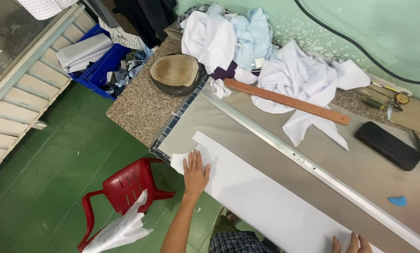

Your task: Marking and ironing white fabric pieces on a tailoring workstation to prepare them for sewing.

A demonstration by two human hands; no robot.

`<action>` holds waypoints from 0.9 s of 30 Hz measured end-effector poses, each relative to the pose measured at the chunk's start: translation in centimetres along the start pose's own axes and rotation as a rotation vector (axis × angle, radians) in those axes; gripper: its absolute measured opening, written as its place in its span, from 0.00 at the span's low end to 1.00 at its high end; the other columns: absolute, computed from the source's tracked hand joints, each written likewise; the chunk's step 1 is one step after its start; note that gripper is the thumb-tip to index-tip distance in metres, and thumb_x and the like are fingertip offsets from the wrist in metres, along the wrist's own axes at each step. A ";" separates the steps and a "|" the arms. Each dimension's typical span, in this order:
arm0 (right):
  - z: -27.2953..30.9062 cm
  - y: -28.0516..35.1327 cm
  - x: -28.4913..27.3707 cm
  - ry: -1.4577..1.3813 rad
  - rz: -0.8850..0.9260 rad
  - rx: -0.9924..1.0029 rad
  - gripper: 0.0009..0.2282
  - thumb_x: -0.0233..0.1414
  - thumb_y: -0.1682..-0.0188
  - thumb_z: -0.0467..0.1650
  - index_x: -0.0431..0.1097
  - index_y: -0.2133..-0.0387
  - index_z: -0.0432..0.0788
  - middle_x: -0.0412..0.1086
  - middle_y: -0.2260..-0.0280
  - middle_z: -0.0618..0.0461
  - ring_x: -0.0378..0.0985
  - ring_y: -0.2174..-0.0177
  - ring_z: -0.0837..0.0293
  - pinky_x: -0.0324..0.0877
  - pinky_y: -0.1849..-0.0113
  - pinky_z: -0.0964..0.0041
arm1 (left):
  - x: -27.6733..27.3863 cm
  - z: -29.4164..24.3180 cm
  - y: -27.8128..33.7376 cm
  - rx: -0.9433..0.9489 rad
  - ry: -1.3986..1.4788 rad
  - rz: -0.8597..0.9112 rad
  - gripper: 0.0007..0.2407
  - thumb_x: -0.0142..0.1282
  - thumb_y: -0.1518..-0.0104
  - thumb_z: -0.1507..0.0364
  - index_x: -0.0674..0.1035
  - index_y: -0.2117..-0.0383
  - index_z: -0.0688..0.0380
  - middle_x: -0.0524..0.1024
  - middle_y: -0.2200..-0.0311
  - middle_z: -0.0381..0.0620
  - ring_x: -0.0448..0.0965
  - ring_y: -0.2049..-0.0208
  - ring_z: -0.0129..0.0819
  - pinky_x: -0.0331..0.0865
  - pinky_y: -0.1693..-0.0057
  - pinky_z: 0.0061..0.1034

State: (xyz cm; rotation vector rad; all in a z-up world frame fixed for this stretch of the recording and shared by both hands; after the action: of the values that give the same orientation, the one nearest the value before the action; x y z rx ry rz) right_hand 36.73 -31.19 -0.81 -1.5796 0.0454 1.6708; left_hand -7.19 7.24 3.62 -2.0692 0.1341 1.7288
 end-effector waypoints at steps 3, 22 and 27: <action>1.8 1.8 1.3 -0.098 -0.058 -0.051 0.27 0.62 0.56 0.32 0.74 0.47 0.21 0.65 0.41 0.25 0.69 0.43 0.32 0.71 0.40 0.41 | 1.0 3.8 -3.5 0.043 -0.015 0.027 0.28 0.35 0.31 0.55 0.62 0.33 0.65 0.58 0.30 0.58 0.55 0.29 0.51 0.43 0.27 0.51; 5.8 3.9 -1.1 0.322 0.046 0.043 0.23 0.50 0.49 0.43 0.75 0.43 0.50 0.74 0.37 0.50 0.76 0.37 0.50 0.68 0.37 0.53 | 0.7 4.4 -7.5 0.242 0.098 -0.013 0.25 0.40 0.33 0.56 0.68 0.34 0.56 0.65 0.33 0.52 0.60 0.30 0.50 0.47 0.27 0.51; 5.3 3.5 -1.9 0.179 -0.019 0.025 0.24 0.53 0.52 0.41 0.72 0.44 0.44 0.71 0.37 0.45 0.74 0.38 0.45 0.67 0.38 0.52 | 1.5 4.8 -7.4 0.240 0.079 0.043 0.28 0.35 0.33 0.54 0.59 0.29 0.55 0.59 0.31 0.55 0.55 0.28 0.51 0.44 0.26 0.51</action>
State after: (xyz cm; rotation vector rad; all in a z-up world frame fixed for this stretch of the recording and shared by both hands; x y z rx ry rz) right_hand 30.18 -31.66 0.16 -1.7016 0.1428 1.5049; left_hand -8.67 16.05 3.56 -1.9693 0.3933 1.5706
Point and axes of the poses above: each hand's wrist, its own y-axis away from the middle knuckle, its own x-axis out of the palm, z = x × y, the point moved 10 cm from there along -y, towards the middle knuckle
